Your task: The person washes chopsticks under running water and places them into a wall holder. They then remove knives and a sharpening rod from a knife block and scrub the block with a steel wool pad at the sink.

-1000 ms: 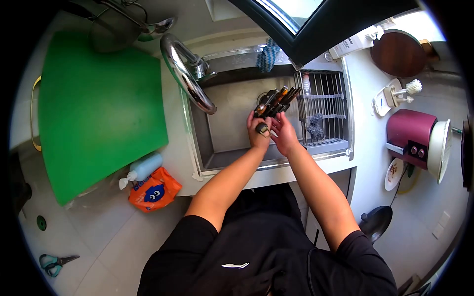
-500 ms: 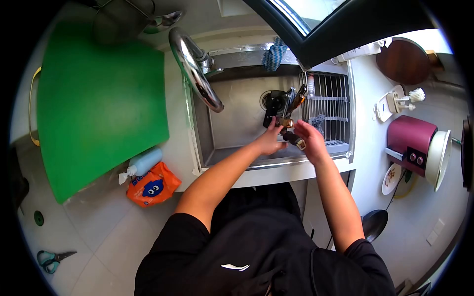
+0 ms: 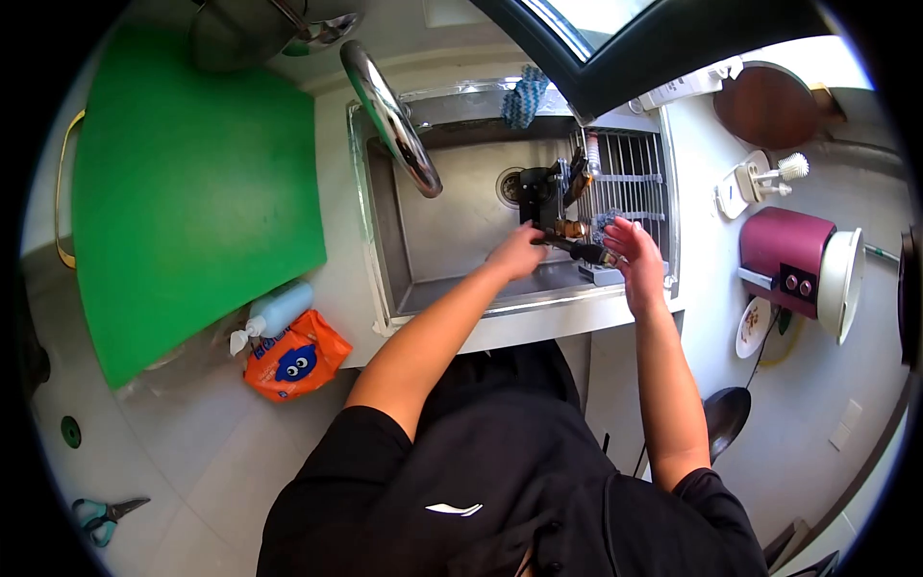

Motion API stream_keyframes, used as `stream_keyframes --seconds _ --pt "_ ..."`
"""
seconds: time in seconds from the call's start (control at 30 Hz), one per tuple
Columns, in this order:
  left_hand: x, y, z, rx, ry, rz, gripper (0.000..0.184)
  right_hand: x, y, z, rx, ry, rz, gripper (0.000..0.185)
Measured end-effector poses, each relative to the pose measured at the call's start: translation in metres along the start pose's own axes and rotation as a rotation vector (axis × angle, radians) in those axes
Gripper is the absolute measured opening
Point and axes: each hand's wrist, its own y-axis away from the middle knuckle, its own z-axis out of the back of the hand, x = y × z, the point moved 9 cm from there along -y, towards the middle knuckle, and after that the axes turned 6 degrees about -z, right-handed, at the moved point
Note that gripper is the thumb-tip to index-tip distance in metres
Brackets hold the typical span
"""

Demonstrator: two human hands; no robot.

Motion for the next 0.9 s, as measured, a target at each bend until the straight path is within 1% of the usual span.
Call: stream_keyframes --seconds 0.03,0.07,0.1,0.13,0.17,0.2,0.23,0.27,0.3,0.33,0.4,0.43,0.47,0.5,0.53,0.6,0.63,0.67,0.73,0.8,0.87,0.9 --pt "-0.005 0.003 0.009 0.006 -0.002 -0.006 0.051 0.003 0.011 -0.008 0.022 0.107 0.104 0.05" --pt "0.0 0.009 0.022 -0.026 0.032 0.095 0.043 -0.004 0.009 -0.013 0.065 0.255 0.228 0.056" --pt "0.005 0.014 0.031 -0.059 0.065 0.195 0.036 -0.001 0.022 -0.02 0.024 0.501 0.317 0.06" --pt "0.005 0.015 0.029 -0.054 0.061 0.185 0.036 0.001 0.035 -0.033 -0.021 0.746 0.405 0.064" --pt "0.002 0.022 0.037 -0.192 0.066 0.128 0.034 0.008 0.043 -0.039 -0.12 0.81 0.538 0.06" --pt "-0.005 0.027 0.048 -0.332 0.072 0.067 0.031 0.009 0.042 -0.038 -0.132 0.807 0.54 0.06" --pt "-0.007 0.028 0.048 -0.326 0.07 0.058 0.031 0.005 0.036 -0.033 -0.163 0.792 0.45 0.054" --pt "-0.005 0.03 0.043 -0.279 0.12 0.097 0.03 0.0 0.032 -0.026 -0.192 0.775 0.358 0.048" --pt "-0.004 0.031 0.037 -0.231 0.168 0.134 0.028 0.01 0.039 -0.027 -0.229 0.767 0.484 0.04" --pt "-0.006 0.031 0.034 -0.221 0.165 0.128 0.028 0.024 0.052 -0.027 -0.256 0.774 0.541 0.04" --pt "-0.011 0.031 0.031 -0.268 0.32 0.084 0.026 0.051 0.079 -0.021 -0.296 0.768 0.609 0.037" --pt "-0.014 0.029 0.03 -0.266 0.318 0.078 0.026 0.064 0.094 -0.016 -0.308 0.731 0.598 0.035" --pt "-0.012 0.027 0.021 -0.234 0.45 0.141 0.026 0.076 0.108 -0.008 -0.311 0.723 0.61 0.031" --pt "-0.012 0.026 0.012 -0.199 0.58 0.206 0.026 0.084 0.12 0.005 -0.313 0.624 0.61 0.03" --pt "-0.021 0.026 0.011 -0.192 0.576 0.2 0.026 0.089 0.13 0.021 -0.315 0.526 0.61 0.028" --pt "-0.023 0.033 0.001 -0.227 0.795 0.379 0.025 0.089 0.137 0.068 -0.325 0.228 0.613 0.028" --pt "-0.024 0.033 -0.003 -0.212 0.856 0.404 0.023 0.088 0.141 0.094 -0.339 0.18 0.526 0.031" --pt "-0.027 0.031 -0.005 -0.208 0.854 0.394 0.023 0.081 0.141 0.123 -0.352 0.061 0.532 0.032" --pt "-0.023 0.034 -0.013 -0.28 0.974 0.479 0.021 0.063 0.133 0.179 -0.383 -0.191 0.444 0.032" --pt "-0.027 0.034 -0.017 -0.279 0.974 0.504 0.021 0.04 0.117 0.225 -0.305 -0.487 0.418 0.03" --pt "-0.018 0.032 -0.022 -0.307 0.933 0.551 0.022 0.009 0.085 0.254 -0.254 -0.766 0.34 0.029" --pt "-0.022 0.03 -0.025 -0.301 0.931 0.543 0.022 -0.009 0.06 0.27 -0.153 -0.801 0.322 0.027"
